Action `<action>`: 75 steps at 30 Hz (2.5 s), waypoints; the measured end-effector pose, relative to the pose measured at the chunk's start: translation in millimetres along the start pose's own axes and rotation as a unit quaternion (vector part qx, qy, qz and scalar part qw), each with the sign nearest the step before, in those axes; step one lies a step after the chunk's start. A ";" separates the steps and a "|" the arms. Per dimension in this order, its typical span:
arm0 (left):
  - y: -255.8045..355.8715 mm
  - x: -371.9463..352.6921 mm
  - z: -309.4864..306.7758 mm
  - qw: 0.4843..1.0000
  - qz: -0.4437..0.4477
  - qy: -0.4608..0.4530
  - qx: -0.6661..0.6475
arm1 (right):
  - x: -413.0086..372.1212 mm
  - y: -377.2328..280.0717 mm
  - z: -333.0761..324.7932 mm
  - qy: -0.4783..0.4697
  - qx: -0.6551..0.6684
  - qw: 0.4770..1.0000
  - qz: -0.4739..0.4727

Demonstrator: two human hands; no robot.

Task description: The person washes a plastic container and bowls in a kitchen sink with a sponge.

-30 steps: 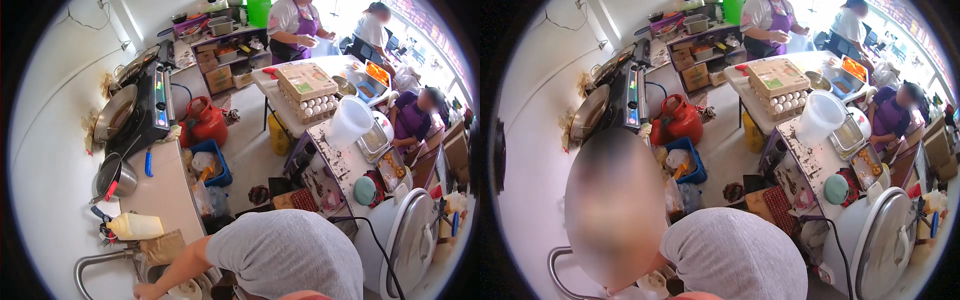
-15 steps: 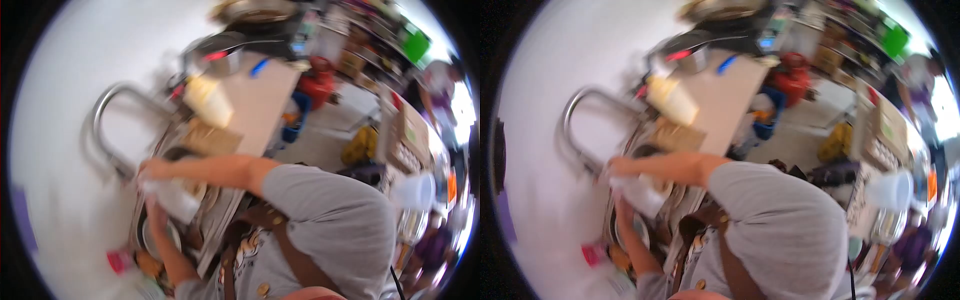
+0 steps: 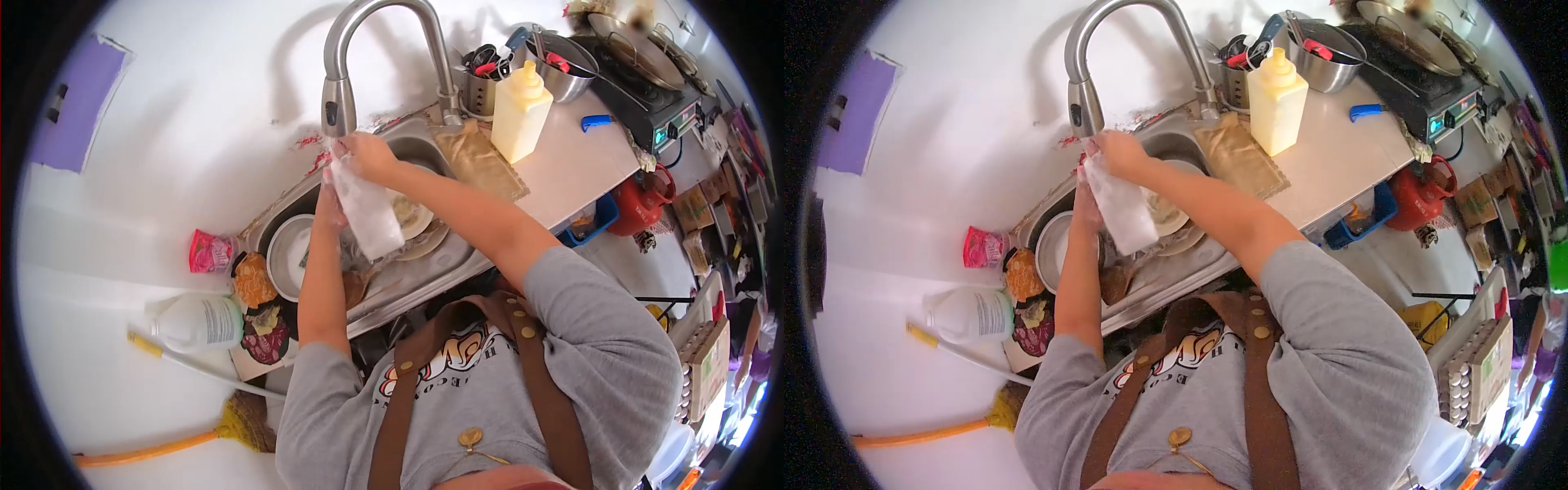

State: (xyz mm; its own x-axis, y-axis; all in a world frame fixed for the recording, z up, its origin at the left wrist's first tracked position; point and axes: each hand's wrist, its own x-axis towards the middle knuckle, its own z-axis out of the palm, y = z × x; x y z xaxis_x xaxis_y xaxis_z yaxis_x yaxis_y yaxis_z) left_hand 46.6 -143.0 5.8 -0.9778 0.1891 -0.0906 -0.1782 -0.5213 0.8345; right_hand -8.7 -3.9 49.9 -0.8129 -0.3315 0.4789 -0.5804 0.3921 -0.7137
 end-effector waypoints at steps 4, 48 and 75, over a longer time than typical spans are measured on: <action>-7.1 6.8 3.9 0.990 -0.012 -0.003 -0.142 | 9.5 -3.7 9.4 0.011 0.000 0.993 -0.117; -12.7 99.9 12.4 0.988 -0.152 0.010 -0.002 | 8.1 -1.1 -2.2 -0.136 0.716 0.617 0.298; -17.7 41.2 -23.3 0.987 -0.147 0.003 -0.058 | 17.1 19.7 58.6 -0.236 0.912 0.282 0.183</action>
State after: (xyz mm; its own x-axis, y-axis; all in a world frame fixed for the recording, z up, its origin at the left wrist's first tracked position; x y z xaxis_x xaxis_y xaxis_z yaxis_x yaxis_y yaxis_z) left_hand 6.9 -145.4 -25.4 -0.8825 0.3423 -0.3224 -0.4653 -0.5371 0.7035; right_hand -31.3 -52.1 14.0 -0.4558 -0.8008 0.3886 0.8776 -0.4771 0.0461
